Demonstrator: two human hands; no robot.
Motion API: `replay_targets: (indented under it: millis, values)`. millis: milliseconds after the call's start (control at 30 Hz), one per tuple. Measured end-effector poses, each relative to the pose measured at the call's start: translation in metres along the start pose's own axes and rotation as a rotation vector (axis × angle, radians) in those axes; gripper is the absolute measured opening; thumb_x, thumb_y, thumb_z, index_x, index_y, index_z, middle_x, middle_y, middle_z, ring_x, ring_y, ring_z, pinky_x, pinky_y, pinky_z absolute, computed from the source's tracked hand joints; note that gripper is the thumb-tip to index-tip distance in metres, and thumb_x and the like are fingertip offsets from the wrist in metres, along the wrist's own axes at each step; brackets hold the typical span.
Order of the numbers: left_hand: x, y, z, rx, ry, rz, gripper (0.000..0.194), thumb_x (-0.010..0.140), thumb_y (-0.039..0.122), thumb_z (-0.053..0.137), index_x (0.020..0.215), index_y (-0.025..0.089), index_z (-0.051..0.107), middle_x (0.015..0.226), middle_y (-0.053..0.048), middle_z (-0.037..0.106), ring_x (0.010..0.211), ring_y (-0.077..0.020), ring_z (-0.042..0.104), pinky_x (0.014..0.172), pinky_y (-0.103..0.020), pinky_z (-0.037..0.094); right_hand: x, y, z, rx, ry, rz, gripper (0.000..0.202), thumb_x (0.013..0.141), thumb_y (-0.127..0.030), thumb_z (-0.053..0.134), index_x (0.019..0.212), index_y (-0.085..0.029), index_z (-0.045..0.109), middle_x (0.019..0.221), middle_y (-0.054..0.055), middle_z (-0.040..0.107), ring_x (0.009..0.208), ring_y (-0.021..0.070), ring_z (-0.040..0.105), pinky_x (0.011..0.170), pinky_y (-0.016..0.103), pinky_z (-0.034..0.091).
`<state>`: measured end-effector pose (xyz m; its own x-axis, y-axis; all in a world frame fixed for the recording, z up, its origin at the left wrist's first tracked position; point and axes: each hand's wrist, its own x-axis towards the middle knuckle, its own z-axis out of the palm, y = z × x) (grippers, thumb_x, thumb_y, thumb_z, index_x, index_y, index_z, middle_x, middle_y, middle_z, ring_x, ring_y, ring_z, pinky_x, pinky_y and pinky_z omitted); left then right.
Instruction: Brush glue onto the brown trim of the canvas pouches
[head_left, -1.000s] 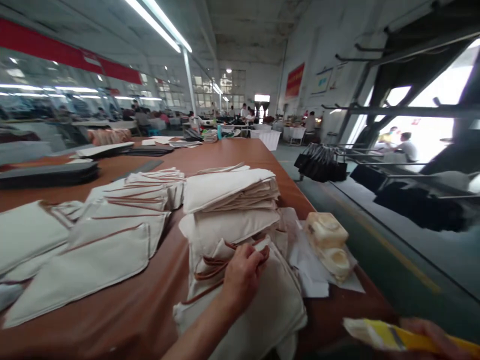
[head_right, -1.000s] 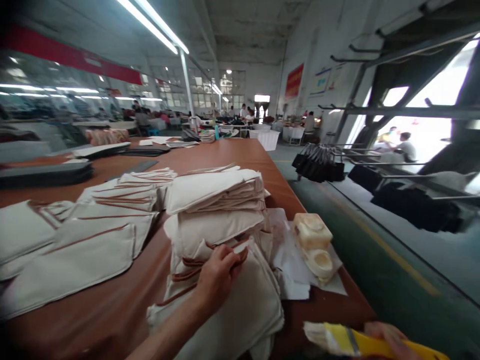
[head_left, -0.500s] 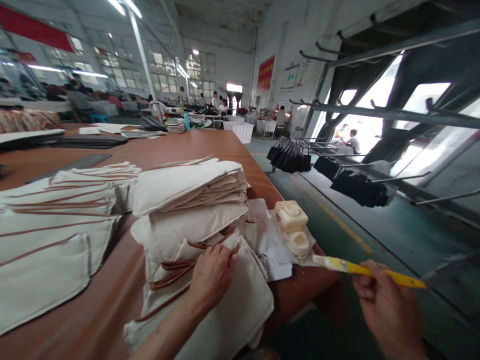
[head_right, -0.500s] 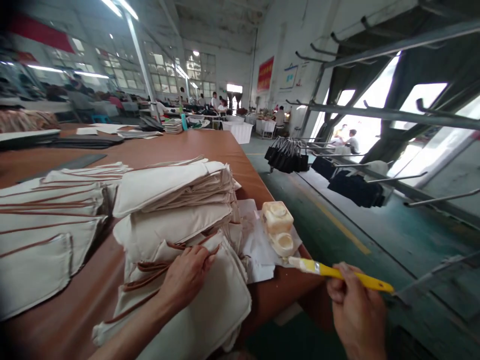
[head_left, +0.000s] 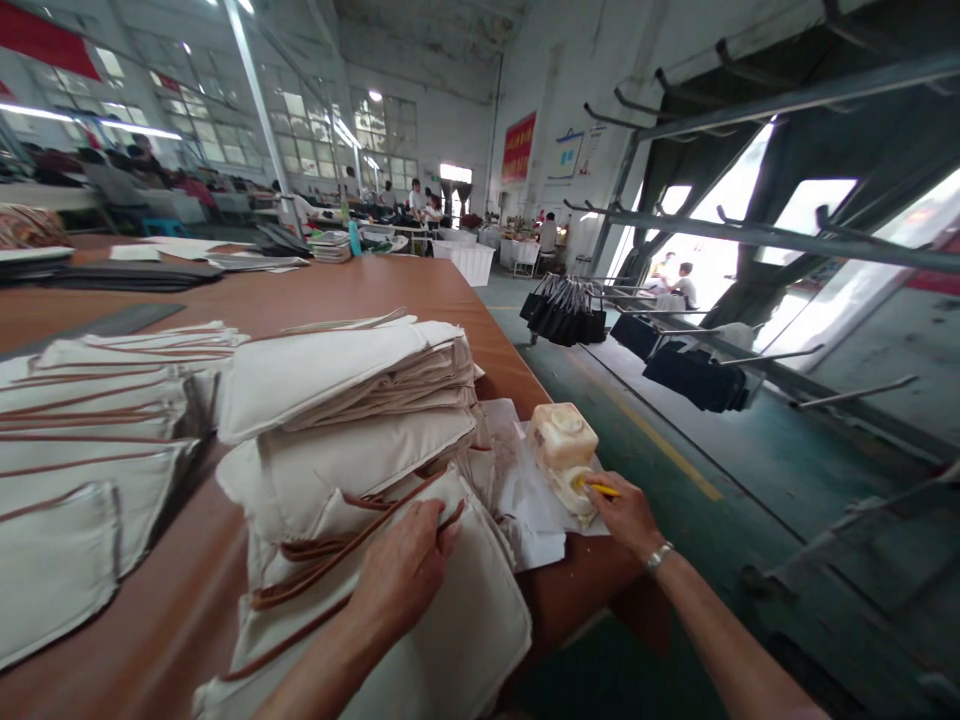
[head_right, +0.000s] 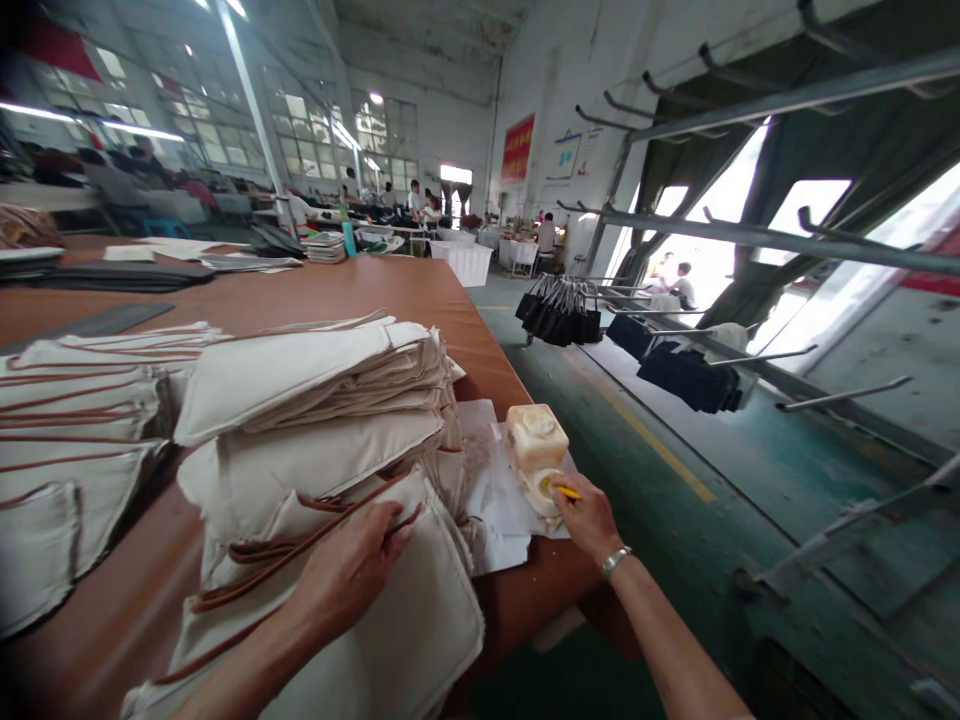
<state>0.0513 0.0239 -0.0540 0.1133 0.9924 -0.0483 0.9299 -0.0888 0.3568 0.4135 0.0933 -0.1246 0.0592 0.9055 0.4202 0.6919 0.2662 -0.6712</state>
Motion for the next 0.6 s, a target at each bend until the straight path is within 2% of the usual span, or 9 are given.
replay_targets:
  millis: [133, 367, 533, 600]
  values:
    - [0.001, 0.003, 0.003, -0.031, -0.035, 0.016, 0.027, 0.101, 0.034, 0.041, 0.095, 0.022, 0.065, 0.104, -0.007, 0.065, 0.087, -0.022, 0.065, 0.07, -0.03, 0.037, 0.0, 0.004, -0.017, -0.037, 0.014, -0.023, 0.035, 0.093, -0.052, 0.054, 0.088, -0.023, 0.073, 0.093, 0.008, 0.073, 0.083, 0.0285, 0.068, 0.079, 0.039, 0.052]
    - [0.007, -0.002, 0.009, -0.342, -0.026, 0.073, 0.024, 0.092, 0.034, 0.05, 0.083, 0.02, 0.069, 0.083, -0.003, 0.063, 0.078, -0.0187, 0.059, 0.071, -0.028, 0.037, -0.013, -0.011, -0.037, -0.024, -0.077, -0.141, 0.029, 0.098, -0.048, 0.056, 0.097, -0.024, 0.074, 0.098, 0.008, 0.071, 0.089, 0.0272, 0.067, 0.083, 0.038, 0.052]
    - [0.002, -0.003, 0.007, -0.529, -0.035, 0.051, 0.031, 0.089, 0.041, 0.051, 0.088, 0.019, 0.074, 0.081, -0.002, 0.067, 0.08, -0.0205, 0.061, 0.072, -0.028, 0.039, -0.03, -0.023, -0.051, -0.003, -0.155, -0.18, 0.028, 0.1, -0.046, 0.057, 0.099, -0.024, 0.073, 0.095, 0.008, 0.069, 0.087, 0.027, 0.066, 0.08, 0.038, 0.051]
    - [-0.002, -0.002, 0.005, -0.607, -0.042, 0.041, 0.033, 0.088, 0.042, 0.052, 0.091, 0.018, 0.076, 0.083, -0.002, 0.068, 0.083, -0.0216, 0.062, 0.075, -0.029, 0.041, -0.037, -0.029, -0.058, -0.012, -0.149, -0.161, 0.027, 0.1, -0.046, 0.058, 0.096, -0.024, 0.073, 0.095, 0.008, 0.069, 0.088, 0.027, 0.065, 0.082, 0.038, 0.05]
